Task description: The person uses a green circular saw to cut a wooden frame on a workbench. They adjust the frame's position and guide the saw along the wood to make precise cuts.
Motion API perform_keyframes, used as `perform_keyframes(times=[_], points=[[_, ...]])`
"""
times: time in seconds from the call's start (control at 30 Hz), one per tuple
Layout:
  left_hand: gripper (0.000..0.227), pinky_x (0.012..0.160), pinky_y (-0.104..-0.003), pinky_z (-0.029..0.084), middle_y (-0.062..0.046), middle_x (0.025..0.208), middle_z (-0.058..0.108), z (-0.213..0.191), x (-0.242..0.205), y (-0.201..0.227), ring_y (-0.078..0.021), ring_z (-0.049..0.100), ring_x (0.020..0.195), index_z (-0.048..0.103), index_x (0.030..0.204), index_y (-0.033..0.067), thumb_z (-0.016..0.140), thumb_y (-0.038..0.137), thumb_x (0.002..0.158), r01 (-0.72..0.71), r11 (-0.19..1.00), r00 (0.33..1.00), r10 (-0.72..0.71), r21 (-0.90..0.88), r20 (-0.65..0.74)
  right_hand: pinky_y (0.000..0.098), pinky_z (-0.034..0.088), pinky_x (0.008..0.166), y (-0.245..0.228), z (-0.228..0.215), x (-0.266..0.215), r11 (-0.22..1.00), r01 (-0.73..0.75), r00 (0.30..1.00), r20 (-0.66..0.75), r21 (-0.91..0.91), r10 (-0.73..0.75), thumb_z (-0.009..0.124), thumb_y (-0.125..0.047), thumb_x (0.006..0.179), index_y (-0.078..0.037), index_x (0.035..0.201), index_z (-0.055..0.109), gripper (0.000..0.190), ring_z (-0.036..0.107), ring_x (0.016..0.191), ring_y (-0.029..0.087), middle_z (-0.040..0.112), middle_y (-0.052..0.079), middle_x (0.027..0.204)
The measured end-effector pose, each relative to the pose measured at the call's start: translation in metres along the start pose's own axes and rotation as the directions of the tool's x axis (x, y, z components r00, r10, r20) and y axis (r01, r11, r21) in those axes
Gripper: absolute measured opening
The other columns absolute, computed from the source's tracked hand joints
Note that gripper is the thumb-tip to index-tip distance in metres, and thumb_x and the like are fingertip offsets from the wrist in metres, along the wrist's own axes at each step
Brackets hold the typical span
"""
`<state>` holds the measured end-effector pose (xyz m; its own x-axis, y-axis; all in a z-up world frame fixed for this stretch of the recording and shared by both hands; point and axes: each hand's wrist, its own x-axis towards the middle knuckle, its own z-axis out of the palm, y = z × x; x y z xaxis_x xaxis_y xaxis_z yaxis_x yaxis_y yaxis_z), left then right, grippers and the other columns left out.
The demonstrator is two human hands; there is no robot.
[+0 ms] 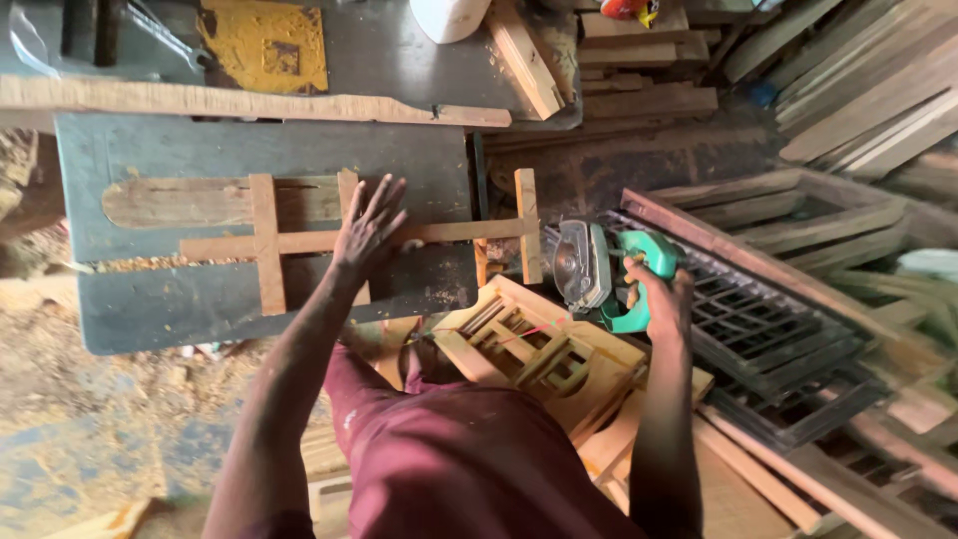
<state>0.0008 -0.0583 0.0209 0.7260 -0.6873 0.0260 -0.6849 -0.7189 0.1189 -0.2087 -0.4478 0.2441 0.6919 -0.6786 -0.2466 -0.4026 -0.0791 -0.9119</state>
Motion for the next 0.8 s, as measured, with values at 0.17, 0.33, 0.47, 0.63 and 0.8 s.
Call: perform_keyframes(times=[0.17, 0.33, 0.47, 0.63, 0.8], points=[[0.081, 0.125, -0.067, 0.009, -0.023, 0.174, 0.016, 0.0, -0.035, 0.002, -0.044, 0.012, 0.16, 0.039, 0.164, 0.0099, 0.049, 0.067, 0.106, 0.314, 0.898, 0.874, -0.401, -0.309, -0.275, 0.0287, 0.043, 0.043, 0.009, 0.023, 0.002, 1.0, 0.016, 0.994, 0.104, 0.003, -0.016, 0.081, -0.012, 0.084, -0.005, 0.091, 0.071, 0.014, 0.055, 0.049, 0.013, 0.068, 0.006, 0.075], [0.084, 0.122, -0.07, 0.011, -0.021, 0.171, 0.023, 0.007, -0.031, 0.006, -0.0405, 0.022, 0.157, 0.03, 0.168, 0.0131, 0.049, 0.065, 0.104, 0.449, 0.845, 0.851, -0.503, -0.291, -0.148, 0.0297, 0.043, 0.04, 0.008, 0.041, 0.007, 0.994, -0.079, 0.988, 0.126, -0.079, 0.088, 0.079, -0.013, 0.084, -0.005, 0.089, 0.071, 0.012, 0.055, 0.045, 0.014, 0.068, 0.006, 0.072], [0.084, 0.119, -0.072, 0.012, -0.021, 0.169, 0.028, 0.014, -0.031, 0.006, -0.0413, 0.026, 0.154, 0.031, 0.166, 0.0133, 0.05, 0.065, 0.103, 0.47, 0.833, 0.842, -0.522, -0.292, -0.135, 0.0297, 0.043, 0.039, 0.006, 0.053, 0.01, 0.987, -0.129, 0.983, 0.118, -0.095, 0.14, 0.08, -0.012, 0.083, -0.006, 0.09, 0.07, 0.014, 0.055, 0.045, 0.013, 0.064, 0.003, 0.07], [0.083, 0.12, -0.071, 0.013, -0.021, 0.168, 0.03, 0.016, -0.033, 0.007, -0.0409, 0.028, 0.154, 0.031, 0.166, 0.0135, 0.05, 0.065, 0.104, 0.458, 0.834, 0.838, -0.521, -0.308, -0.164, 0.0302, 0.04, 0.039, 0.001, 0.053, 0.01, 0.983, -0.112, 0.984, 0.119, -0.142, 0.13, 0.078, -0.014, 0.085, -0.005, 0.089, 0.07, 0.012, 0.053, 0.043, 0.015, 0.062, 0.004, 0.069], [0.082, 0.119, -0.071, 0.014, -0.021, 0.168, 0.03, 0.012, -0.032, 0.008, -0.0402, 0.028, 0.154, 0.031, 0.166, 0.0143, 0.05, 0.063, 0.104, 0.465, 0.834, 0.834, -0.525, -0.297, -0.169, 0.0297, 0.043, 0.041, 0.004, 0.053, 0.015, 0.99, -0.09, 0.986, 0.132, -0.109, 0.104, 0.079, -0.013, 0.086, -0.004, 0.089, 0.07, 0.014, 0.054, 0.045, 0.014, 0.063, 0.005, 0.071]])
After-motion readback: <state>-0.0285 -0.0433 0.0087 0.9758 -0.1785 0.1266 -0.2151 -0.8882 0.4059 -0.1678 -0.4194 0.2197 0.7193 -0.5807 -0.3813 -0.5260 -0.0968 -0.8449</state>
